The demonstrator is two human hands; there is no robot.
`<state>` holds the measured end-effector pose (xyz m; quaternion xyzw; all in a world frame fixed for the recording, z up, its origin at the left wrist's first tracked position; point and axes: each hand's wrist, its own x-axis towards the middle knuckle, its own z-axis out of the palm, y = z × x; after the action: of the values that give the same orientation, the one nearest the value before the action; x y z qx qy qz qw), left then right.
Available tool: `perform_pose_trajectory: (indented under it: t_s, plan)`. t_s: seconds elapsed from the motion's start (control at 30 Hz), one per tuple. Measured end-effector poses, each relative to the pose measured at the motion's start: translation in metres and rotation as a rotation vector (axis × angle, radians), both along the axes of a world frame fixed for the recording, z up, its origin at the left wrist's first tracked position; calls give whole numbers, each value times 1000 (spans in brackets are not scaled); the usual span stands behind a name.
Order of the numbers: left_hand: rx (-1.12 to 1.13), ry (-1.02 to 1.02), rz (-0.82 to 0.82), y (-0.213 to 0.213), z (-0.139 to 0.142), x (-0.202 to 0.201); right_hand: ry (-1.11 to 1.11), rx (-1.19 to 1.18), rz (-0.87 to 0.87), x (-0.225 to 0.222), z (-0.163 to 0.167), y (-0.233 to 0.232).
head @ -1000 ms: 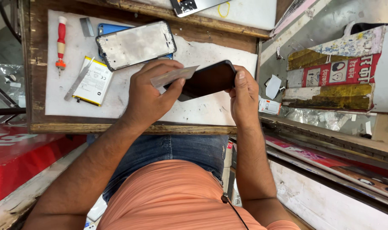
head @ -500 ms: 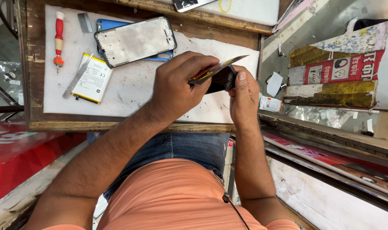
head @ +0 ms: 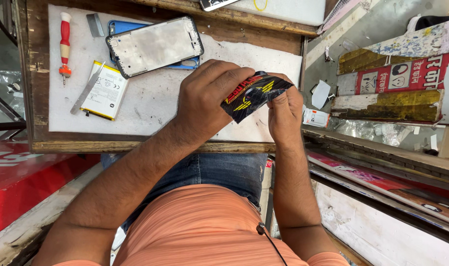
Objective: The person cleans the edges of a smartphone with a card, then handles a disassembled phone screen and a phone back cover. They wipe the back cover and place it on the workbench.
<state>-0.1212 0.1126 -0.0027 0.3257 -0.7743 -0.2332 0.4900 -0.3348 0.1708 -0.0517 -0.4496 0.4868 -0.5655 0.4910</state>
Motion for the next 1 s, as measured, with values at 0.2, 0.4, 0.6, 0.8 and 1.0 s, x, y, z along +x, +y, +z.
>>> perform_pose_trajectory:
  t_s: [0.2, 0.4, 0.6, 0.8, 1.0]
  plan:
    - [-55, -56, 31, 1, 1, -3, 39, -107, 67, 1, 2, -2]
    - [-97, -73, 22, 1, -2, -10, 181, -112, 32, 4, 8, -1]
    - [-192, -122, 16, 3, -6, -14, 450, -81, -85, 16, 16, -5]
    - [-232, -162, 20, 3, -11, -9, 432, -64, -97, 21, 20, -5]
    - [-219, -162, 6, 6, -20, -1, 278, -13, -107, 20, 13, -6]
